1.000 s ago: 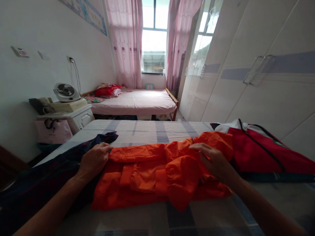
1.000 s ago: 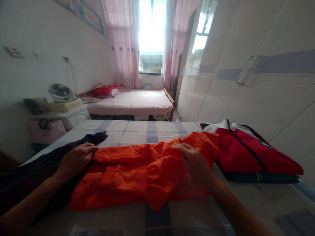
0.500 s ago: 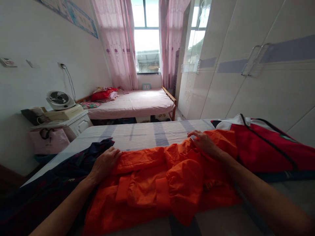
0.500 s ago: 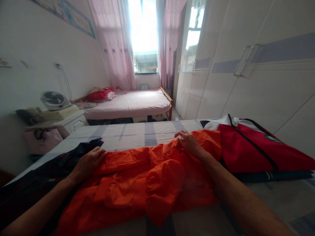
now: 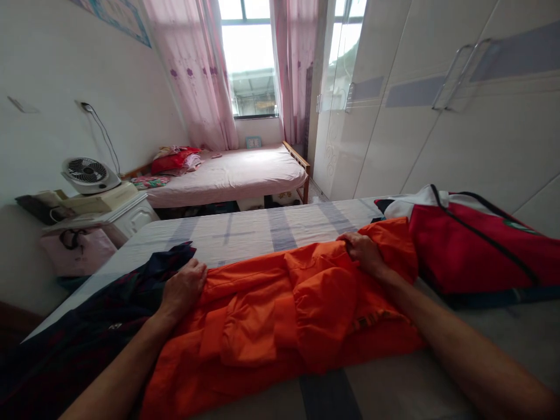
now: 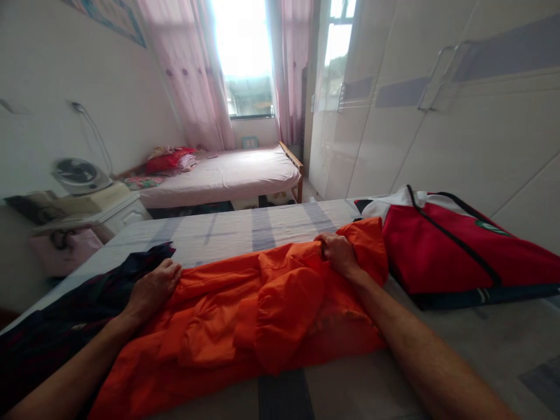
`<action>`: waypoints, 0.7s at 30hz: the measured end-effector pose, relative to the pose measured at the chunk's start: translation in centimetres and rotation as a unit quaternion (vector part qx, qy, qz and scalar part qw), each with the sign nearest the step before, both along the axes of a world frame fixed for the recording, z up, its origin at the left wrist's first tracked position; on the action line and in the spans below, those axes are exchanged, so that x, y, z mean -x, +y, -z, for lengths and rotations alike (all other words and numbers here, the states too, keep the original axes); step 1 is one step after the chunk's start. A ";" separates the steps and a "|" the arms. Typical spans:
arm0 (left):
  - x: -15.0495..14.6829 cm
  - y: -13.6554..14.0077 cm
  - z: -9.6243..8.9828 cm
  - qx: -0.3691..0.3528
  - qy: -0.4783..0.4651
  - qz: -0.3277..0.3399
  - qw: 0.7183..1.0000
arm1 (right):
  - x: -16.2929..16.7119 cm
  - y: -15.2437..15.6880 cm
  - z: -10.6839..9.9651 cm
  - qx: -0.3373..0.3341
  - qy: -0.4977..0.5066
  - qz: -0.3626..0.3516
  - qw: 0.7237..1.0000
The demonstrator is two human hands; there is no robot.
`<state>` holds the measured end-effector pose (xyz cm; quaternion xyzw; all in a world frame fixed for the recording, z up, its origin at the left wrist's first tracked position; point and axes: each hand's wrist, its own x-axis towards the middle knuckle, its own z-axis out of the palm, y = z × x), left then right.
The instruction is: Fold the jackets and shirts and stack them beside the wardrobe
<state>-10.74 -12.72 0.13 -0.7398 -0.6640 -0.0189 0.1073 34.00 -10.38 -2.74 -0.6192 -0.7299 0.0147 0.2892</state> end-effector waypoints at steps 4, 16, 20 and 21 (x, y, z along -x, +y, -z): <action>0.3 -0.7 -0.9 -0.107 -0.034 0.081 0.990 | -0.3 0.2 0.6 -0.011 0.014 -0.011 1.000; 1.2 -2.6 -1.8 0.128 -0.105 0.182 0.969 | -0.3 -0.2 0.5 -0.021 0.024 -0.024 0.999; -4.9 -5.0 -5.2 0.114 -0.280 0.196 0.933 | -0.3 -0.1 0.6 -0.025 0.020 -0.031 0.999; -6.7 -5.8 -5.6 0.137 -0.307 0.205 0.919 | -0.2 -0.2 0.6 -0.033 0.016 -0.034 0.999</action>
